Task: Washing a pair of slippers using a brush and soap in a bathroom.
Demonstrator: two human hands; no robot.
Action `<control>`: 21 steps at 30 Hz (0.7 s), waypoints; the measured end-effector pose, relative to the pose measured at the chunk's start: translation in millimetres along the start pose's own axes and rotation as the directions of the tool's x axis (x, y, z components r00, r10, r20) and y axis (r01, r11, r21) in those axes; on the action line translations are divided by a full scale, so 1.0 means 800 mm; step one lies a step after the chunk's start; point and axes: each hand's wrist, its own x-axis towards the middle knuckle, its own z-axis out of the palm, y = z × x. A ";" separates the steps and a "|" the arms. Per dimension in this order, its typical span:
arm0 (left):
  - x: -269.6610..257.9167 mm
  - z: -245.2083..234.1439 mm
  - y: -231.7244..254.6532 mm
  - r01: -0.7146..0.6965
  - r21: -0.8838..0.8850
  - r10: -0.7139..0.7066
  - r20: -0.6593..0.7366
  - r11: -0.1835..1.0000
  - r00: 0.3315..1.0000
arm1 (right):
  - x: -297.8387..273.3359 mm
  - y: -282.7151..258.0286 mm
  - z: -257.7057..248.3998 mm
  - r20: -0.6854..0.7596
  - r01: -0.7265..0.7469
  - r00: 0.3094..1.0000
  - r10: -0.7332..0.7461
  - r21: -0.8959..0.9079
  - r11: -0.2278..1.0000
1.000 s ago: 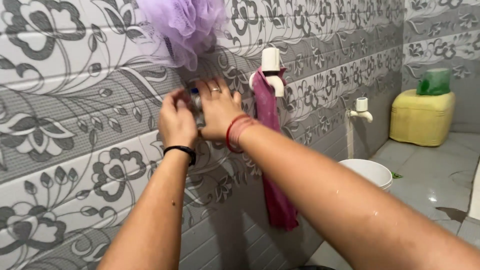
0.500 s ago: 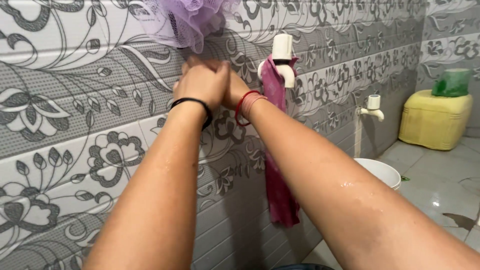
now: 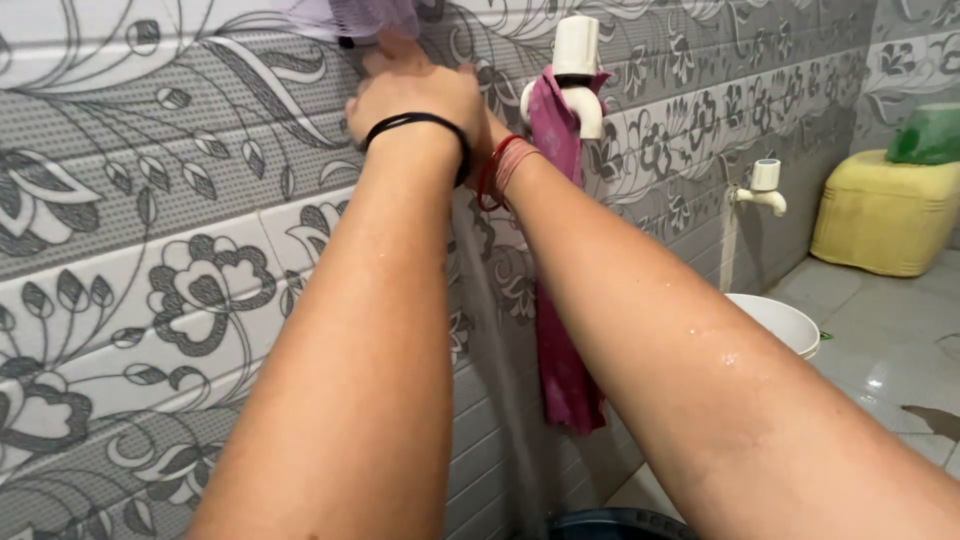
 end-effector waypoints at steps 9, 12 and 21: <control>-0.028 0.012 -0.017 -0.036 -0.094 0.029 -0.079 0.995 0.996 | -0.043 -0.003 0.042 -0.025 0.069 0.996 -0.083 -0.357 0.932; -0.055 0.020 -0.048 -0.112 -0.299 0.129 0.035 0.948 0.991 | -0.120 -0.010 0.092 0.055 0.212 0.938 -0.343 -0.872 0.440; -0.450 0.194 -0.192 0.147 -0.272 -0.144 0.031 0.951 0.989 | -0.634 0.222 0.103 -0.217 -0.254 0.915 0.341 -0.965 0.068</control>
